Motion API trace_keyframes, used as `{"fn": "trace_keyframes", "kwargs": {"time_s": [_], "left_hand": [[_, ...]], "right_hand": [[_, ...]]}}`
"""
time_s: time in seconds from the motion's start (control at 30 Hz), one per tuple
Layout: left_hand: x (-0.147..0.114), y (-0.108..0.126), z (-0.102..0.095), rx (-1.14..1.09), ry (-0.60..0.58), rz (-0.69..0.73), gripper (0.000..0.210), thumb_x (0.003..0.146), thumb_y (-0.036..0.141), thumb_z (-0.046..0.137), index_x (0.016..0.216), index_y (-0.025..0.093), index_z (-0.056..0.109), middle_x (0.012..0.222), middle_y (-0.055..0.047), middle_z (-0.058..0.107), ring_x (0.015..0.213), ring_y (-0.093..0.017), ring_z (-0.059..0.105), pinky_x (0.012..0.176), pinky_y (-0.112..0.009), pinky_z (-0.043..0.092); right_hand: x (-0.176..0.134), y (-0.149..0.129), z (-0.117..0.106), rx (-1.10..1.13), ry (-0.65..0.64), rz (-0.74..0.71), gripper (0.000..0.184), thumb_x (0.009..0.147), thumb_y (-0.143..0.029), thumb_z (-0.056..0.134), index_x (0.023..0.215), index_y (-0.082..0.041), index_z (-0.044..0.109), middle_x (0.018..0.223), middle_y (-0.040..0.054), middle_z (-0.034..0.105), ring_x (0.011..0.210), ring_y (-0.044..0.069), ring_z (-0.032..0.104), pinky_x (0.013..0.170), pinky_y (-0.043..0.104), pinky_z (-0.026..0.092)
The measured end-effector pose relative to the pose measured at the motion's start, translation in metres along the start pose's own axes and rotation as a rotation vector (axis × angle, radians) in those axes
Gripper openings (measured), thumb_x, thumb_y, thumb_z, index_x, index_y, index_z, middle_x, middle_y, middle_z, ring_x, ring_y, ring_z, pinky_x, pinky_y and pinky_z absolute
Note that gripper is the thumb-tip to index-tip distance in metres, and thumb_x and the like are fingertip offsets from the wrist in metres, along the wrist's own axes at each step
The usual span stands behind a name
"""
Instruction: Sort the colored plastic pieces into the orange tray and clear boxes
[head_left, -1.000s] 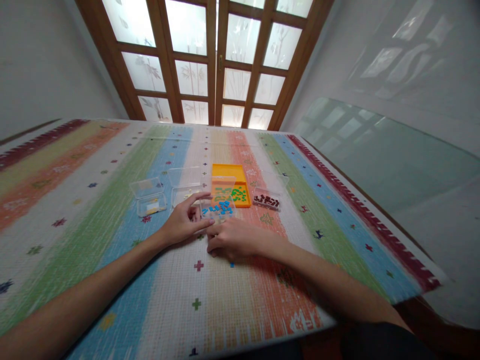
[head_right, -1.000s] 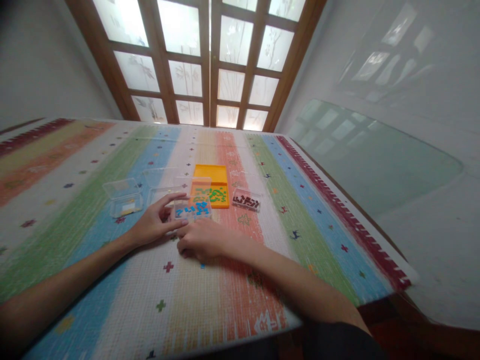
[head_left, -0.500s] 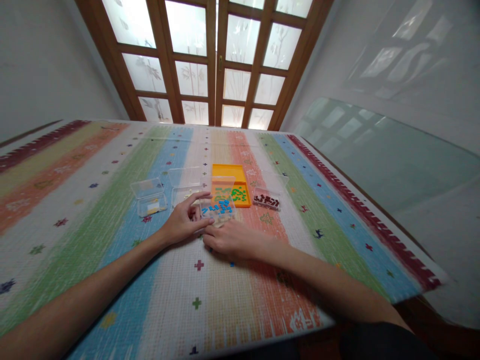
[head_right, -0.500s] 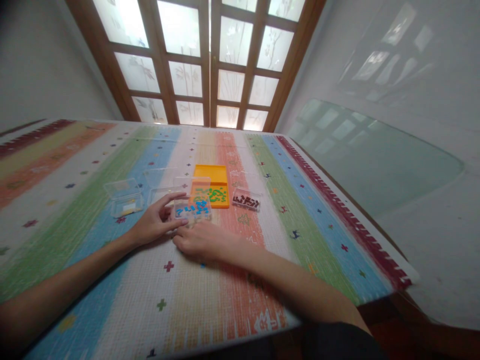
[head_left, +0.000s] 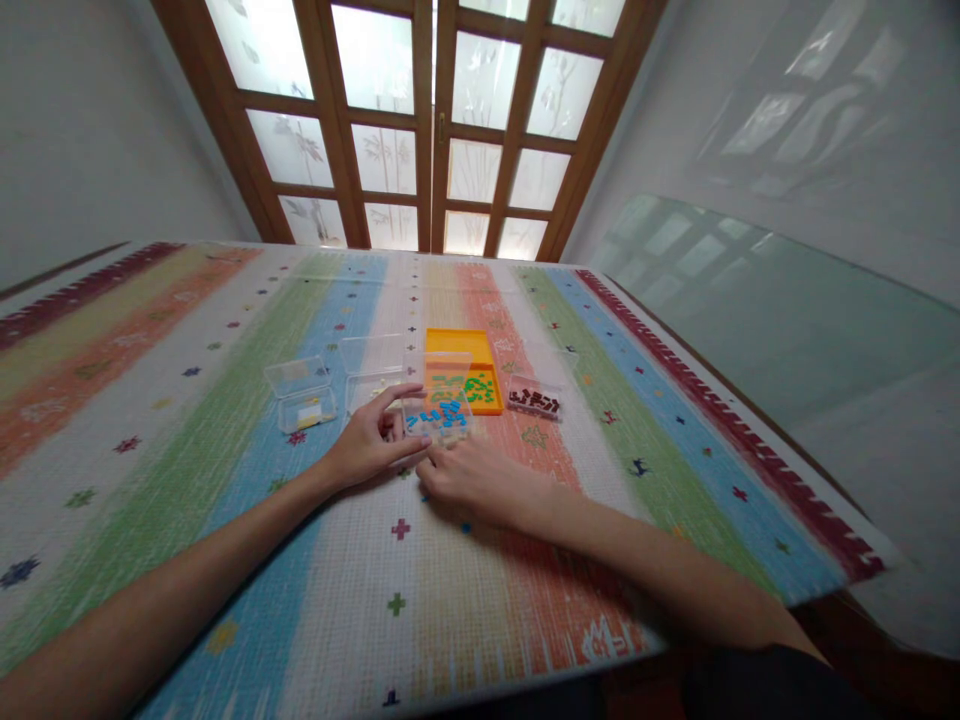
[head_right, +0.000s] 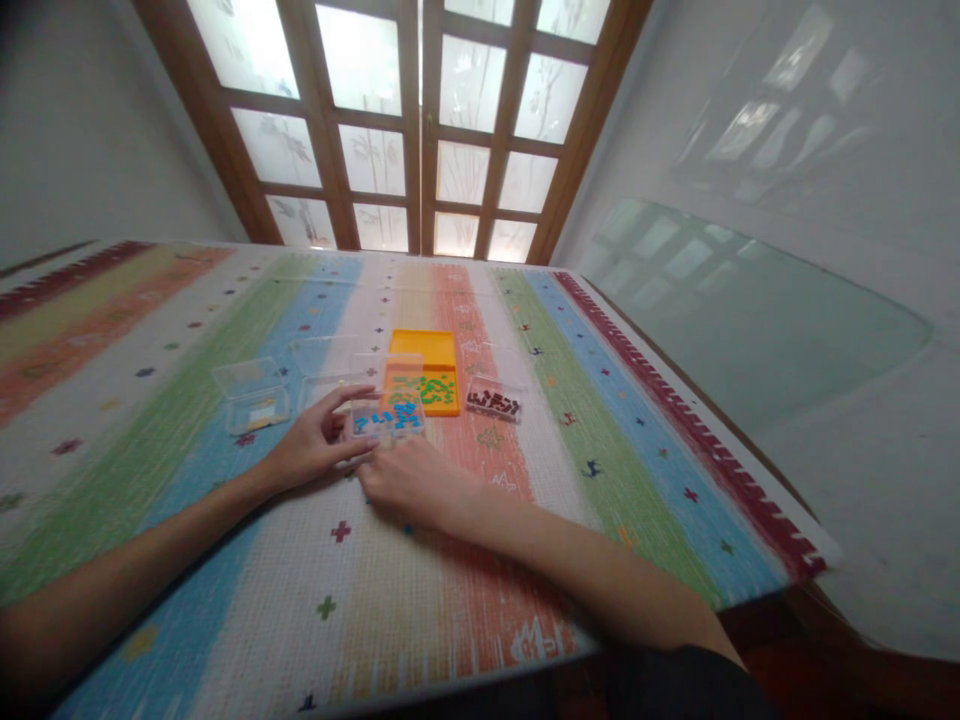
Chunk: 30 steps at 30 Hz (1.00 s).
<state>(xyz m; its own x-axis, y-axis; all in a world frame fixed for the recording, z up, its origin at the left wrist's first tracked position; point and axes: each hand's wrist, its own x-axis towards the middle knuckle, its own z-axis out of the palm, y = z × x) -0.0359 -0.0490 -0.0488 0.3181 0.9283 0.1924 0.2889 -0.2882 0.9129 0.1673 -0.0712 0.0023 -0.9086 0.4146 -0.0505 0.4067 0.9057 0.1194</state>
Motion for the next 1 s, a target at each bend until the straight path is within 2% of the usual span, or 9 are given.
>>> {"fn": "trace_keyframes", "kwargs": {"time_s": [0.2, 0.37, 0.53, 0.7, 0.9, 1.0], "left_hand": [[0.0, 0.002, 0.0, 0.014, 0.007, 0.001, 0.068, 0.083, 0.04, 0.079, 0.14, 0.013, 0.054, 0.06, 0.011, 0.045, 0.05, -0.009, 0.042, 0.051, -0.02, 0.033], [0.001, 0.004, -0.001, 0.017, 0.003, 0.002, 0.067, 0.083, 0.037, 0.078, 0.14, 0.013, 0.054, 0.059, 0.011, 0.046, 0.05, -0.009, 0.042, 0.05, -0.019, 0.031], [0.001, 0.006, -0.001, 0.012, 0.004, -0.002, 0.067, 0.083, 0.037, 0.079, 0.141, 0.013, 0.054, 0.057, 0.011, 0.044, 0.05, -0.009, 0.042, 0.051, -0.02, 0.032], [0.0, 0.006, -0.001, 0.006, 0.001, -0.003, 0.067, 0.084, 0.037, 0.079, 0.141, 0.013, 0.054, 0.057, 0.011, 0.045, 0.05, -0.009, 0.043, 0.05, -0.02, 0.033], [0.0, 0.001, -0.001, 0.004, 0.007, 0.062, 0.064, 0.085, 0.04, 0.08, 0.139, 0.017, 0.055, 0.069, 0.006, 0.057, 0.054, -0.011, 0.052, 0.052, -0.021, 0.04], [0.0, 0.001, 0.0, 0.009, 0.007, 0.055, 0.064, 0.085, 0.04, 0.079, 0.14, 0.017, 0.055, 0.064, 0.008, 0.052, 0.052, -0.01, 0.048, 0.05, -0.02, 0.037]], "right_hand": [[-0.002, -0.006, -0.01, 0.004, -0.058, 0.011, 0.023, 0.101, -0.002, 0.05, 0.106, -0.003, 0.073, 0.1, 0.0206, 0.077, 0.087, 0.024, 0.074, 0.068, 0.033, 0.052], [-0.002, -0.005, -0.008, 0.011, -0.076, 0.01, 0.023, 0.101, -0.003, 0.053, 0.104, -0.005, 0.076, 0.095, 0.0182, 0.078, 0.088, 0.024, 0.075, 0.068, 0.032, 0.053], [-0.001, -0.014, -0.006, -0.002, -0.074, 0.074, 0.024, 0.1, -0.003, 0.055, 0.104, -0.005, 0.078, 0.1, 0.0216, 0.078, 0.087, 0.025, 0.075, 0.064, 0.032, 0.053], [-0.001, -0.018, -0.003, -0.004, -0.061, 0.113, 0.025, 0.098, 0.0, 0.054, 0.102, -0.005, 0.077, 0.094, 0.0209, 0.078, 0.083, 0.025, 0.073, 0.061, 0.032, 0.052], [0.001, -0.012, -0.005, 0.045, -0.059, 0.084, 0.025, 0.099, 0.0, 0.052, 0.105, -0.003, 0.076, 0.098, 0.0214, 0.078, 0.087, 0.026, 0.073, 0.068, 0.035, 0.054], [0.0, -0.01, -0.009, 0.064, -0.035, 0.067, 0.025, 0.1, -0.001, 0.051, 0.106, -0.004, 0.075, 0.103, 0.0221, 0.077, 0.092, 0.026, 0.072, 0.072, 0.036, 0.054]]}}
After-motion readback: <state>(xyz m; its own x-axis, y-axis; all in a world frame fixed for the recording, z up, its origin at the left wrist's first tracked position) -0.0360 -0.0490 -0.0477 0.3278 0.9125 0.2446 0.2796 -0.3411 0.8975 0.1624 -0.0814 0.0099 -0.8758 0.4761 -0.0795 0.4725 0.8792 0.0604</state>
